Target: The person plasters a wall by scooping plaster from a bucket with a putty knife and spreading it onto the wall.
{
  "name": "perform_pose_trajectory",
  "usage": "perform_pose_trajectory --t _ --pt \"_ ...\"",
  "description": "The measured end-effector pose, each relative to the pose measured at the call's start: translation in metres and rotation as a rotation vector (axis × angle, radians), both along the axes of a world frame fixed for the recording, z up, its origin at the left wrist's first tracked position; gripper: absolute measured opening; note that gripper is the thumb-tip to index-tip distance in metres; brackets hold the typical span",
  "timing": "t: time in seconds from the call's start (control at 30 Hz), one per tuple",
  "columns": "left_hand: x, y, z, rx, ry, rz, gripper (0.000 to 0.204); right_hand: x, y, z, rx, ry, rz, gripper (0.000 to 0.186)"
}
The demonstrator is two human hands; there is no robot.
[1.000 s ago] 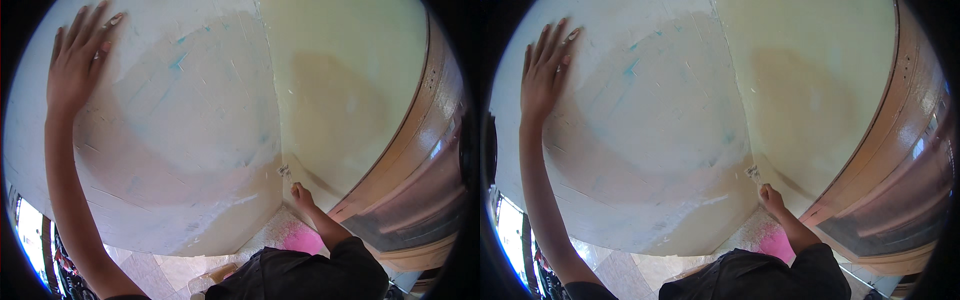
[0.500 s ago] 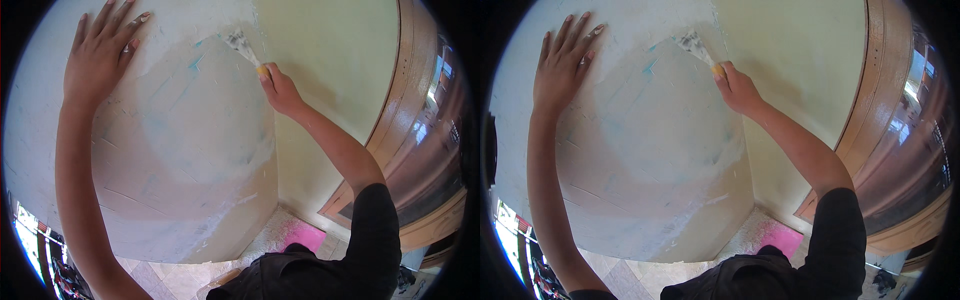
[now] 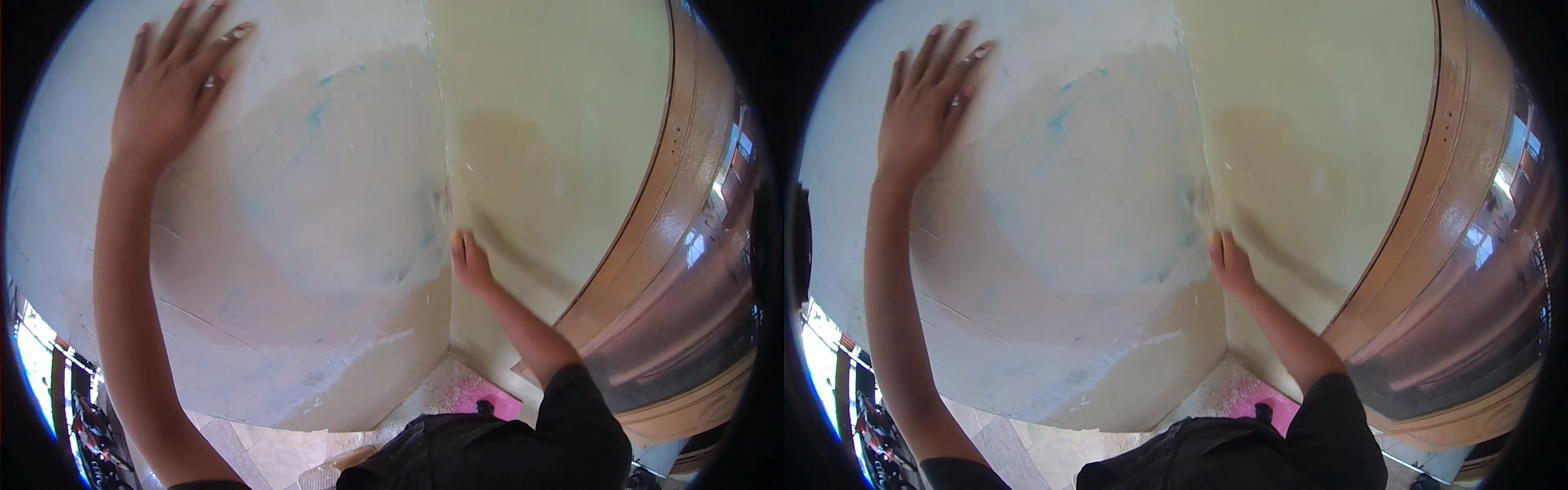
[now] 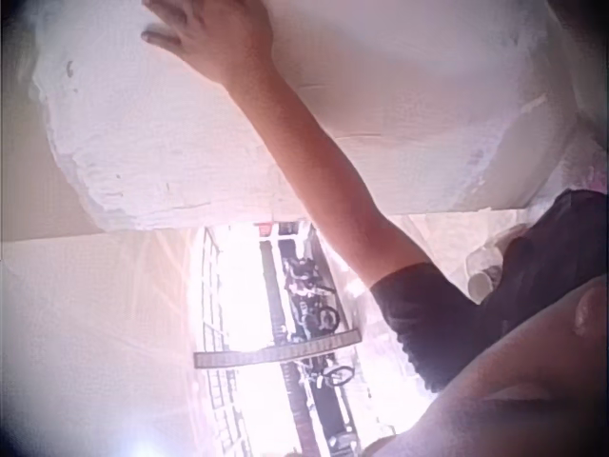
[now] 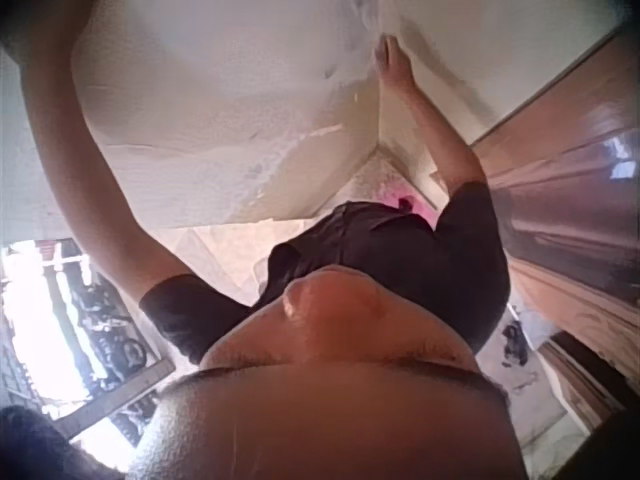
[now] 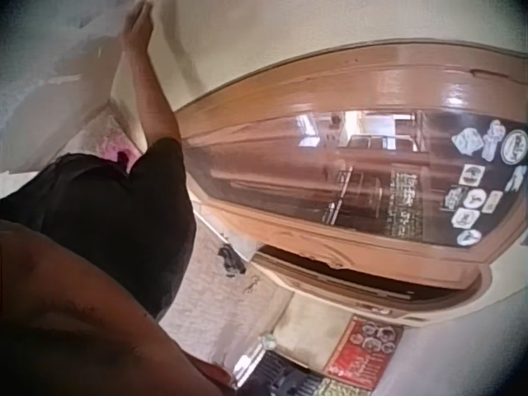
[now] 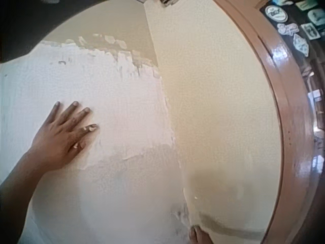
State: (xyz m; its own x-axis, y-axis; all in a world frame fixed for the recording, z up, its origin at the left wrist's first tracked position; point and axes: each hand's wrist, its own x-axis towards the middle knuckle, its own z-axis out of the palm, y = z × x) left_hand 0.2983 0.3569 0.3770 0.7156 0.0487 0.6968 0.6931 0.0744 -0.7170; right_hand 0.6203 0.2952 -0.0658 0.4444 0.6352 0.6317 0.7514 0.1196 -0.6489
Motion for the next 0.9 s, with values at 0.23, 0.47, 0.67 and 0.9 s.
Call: perform_pose_trajectory --t 0.23,0.47,0.67,0.9 --pt "0.024 0.009 0.004 0.060 -0.013 0.136 0.045 -0.001 0.039 0.096 -0.095 -0.091 0.069 0.031" --pt "0.022 0.015 0.005 0.054 -0.004 0.098 0.046 0.011 -0.039 -0.154 -0.432 0.068 0.262 0.033" --pt "0.024 0.021 0.002 0.091 0.014 0.162 0.048 0.029 0.017 0.041 -0.015 -0.027 0.186 0.028" --pt "0.023 0.027 0.006 0.142 0.028 0.189 0.048 0.032 0.047 0.023 -0.262 0.006 0.039 0.027"
